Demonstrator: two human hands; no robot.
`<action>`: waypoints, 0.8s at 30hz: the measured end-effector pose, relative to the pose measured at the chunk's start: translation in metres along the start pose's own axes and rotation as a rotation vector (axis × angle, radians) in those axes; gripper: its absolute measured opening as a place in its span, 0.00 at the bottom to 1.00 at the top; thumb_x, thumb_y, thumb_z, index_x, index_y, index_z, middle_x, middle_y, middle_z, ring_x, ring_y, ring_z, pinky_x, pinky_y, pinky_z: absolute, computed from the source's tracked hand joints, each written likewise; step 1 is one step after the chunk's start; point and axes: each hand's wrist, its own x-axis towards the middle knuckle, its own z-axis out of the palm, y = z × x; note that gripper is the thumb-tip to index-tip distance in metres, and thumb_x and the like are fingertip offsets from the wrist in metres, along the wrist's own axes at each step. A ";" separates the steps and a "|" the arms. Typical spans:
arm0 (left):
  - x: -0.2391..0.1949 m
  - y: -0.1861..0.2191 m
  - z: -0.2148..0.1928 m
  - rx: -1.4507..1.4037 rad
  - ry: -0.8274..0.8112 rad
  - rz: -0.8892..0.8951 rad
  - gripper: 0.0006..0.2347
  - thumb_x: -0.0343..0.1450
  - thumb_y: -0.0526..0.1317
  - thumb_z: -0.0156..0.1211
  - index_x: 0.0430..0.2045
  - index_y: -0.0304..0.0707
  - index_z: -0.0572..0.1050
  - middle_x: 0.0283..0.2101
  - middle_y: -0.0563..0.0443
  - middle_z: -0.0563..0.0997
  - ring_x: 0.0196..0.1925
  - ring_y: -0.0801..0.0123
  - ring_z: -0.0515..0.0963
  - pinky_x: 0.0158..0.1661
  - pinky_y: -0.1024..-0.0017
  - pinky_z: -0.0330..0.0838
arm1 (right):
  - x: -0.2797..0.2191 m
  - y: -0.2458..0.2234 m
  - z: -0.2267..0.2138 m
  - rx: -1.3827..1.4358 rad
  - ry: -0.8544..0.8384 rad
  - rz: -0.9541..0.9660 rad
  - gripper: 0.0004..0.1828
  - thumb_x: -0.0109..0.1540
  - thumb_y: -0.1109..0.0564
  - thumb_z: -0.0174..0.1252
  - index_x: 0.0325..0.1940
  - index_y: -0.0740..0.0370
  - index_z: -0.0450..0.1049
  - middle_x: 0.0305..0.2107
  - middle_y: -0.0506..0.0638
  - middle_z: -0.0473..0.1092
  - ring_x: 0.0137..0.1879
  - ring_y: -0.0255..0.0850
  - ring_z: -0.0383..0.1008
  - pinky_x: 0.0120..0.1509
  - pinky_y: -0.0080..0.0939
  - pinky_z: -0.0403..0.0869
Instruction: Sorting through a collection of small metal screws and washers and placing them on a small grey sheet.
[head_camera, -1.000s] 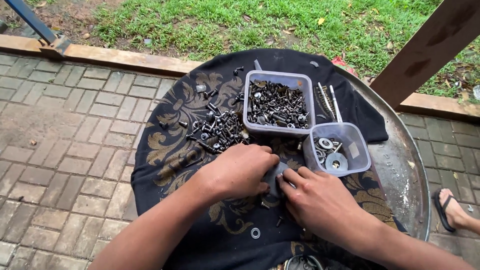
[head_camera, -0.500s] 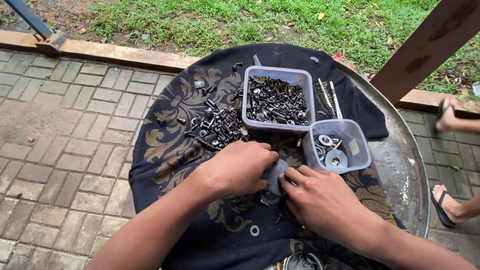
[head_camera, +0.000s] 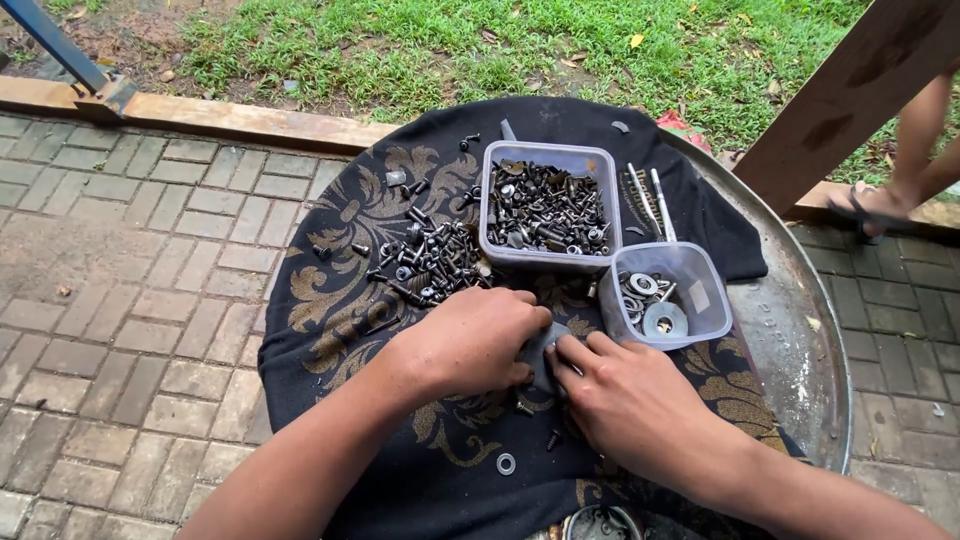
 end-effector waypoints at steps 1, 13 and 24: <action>0.000 0.000 0.000 0.003 0.001 0.000 0.12 0.63 0.43 0.66 0.35 0.40 0.76 0.39 0.47 0.79 0.40 0.48 0.81 0.37 0.49 0.73 | -0.001 0.000 0.000 -0.001 0.003 0.001 0.21 0.59 0.53 0.55 0.55 0.62 0.73 0.46 0.52 0.71 0.42 0.48 0.72 0.35 0.48 0.76; 0.000 -0.004 0.001 -0.040 0.032 0.006 0.13 0.61 0.42 0.68 0.35 0.40 0.76 0.37 0.47 0.79 0.40 0.48 0.81 0.36 0.50 0.72 | -0.002 -0.001 -0.007 0.030 -0.024 -0.003 0.10 0.61 0.49 0.54 0.39 0.53 0.77 0.38 0.49 0.72 0.40 0.48 0.73 0.32 0.51 0.72; -0.004 0.003 -0.008 -0.123 -0.003 -0.065 0.21 0.60 0.42 0.68 0.48 0.42 0.77 0.42 0.48 0.80 0.43 0.51 0.81 0.40 0.56 0.74 | -0.002 -0.006 -0.013 0.085 -0.075 0.046 0.09 0.61 0.50 0.55 0.40 0.55 0.75 0.41 0.52 0.72 0.41 0.50 0.73 0.36 0.53 0.74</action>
